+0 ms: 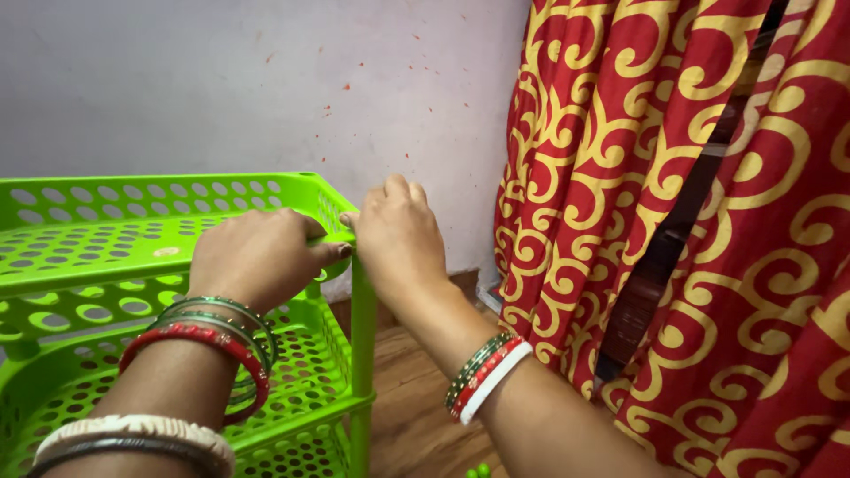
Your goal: The person assembles a three-tier green plastic shelf by inserting small green plastic caps into the corner holes of each tier. They rotate the unit to access each corner and press the caps into place until all corners are capped.
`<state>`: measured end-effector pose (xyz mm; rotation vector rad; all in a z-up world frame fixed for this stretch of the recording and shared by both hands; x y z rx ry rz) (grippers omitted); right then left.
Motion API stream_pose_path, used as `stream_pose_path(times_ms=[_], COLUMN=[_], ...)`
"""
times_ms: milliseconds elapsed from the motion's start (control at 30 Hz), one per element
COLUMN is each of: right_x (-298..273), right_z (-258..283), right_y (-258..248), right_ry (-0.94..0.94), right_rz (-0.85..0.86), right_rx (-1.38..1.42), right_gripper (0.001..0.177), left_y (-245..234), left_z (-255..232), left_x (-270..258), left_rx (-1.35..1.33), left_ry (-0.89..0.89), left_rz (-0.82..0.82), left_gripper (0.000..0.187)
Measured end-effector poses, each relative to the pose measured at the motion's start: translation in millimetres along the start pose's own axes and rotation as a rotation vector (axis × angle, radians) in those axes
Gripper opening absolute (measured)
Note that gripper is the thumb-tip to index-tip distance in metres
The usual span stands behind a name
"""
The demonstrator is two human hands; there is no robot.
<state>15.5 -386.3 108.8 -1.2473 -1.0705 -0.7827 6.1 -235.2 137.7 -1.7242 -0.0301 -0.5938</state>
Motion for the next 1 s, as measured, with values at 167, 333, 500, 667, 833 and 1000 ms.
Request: stream_pose_path(times_ms=[167,333,500,667,833,1000], right_x=[35,28,22,12,14,23], right_z=[-34,-59,-56,-38,-28,-56], right_y=[-9,0,9,6,-3,-2], right_ry=[0.054,0.213,0.307,0.408,0.296,0.273], right_rz=[0.517,0.725,0.545,0.326,0.275,0.689], right_rx=[0.276,0.808,0.782,0.410,0.329,0.759], right_gripper=[0.036,0.038,0.037,0.048,0.051,0.043], left_y=[0,3,5,4,2,6], left_z=[1,1,2,3,2,3], left_x=[0,3,2,1,2,3], left_rx=[-0.001,0.001,0.009,0.019,0.018,0.012], left_ry=[0.000,0.009,0.011,0.013,0.030,0.009], left_rz=[0.001,-0.023,-0.043,-0.029,-0.039,-0.032], left_gripper=[0.045,0.045,0.046,0.046,0.047,0.046])
Point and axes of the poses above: each hand's wrist, its own x-axis towards the middle knuckle, its own y-axis out of the palm, z = x × y, the point moved 3 cm from there along x, towards the middle knuckle
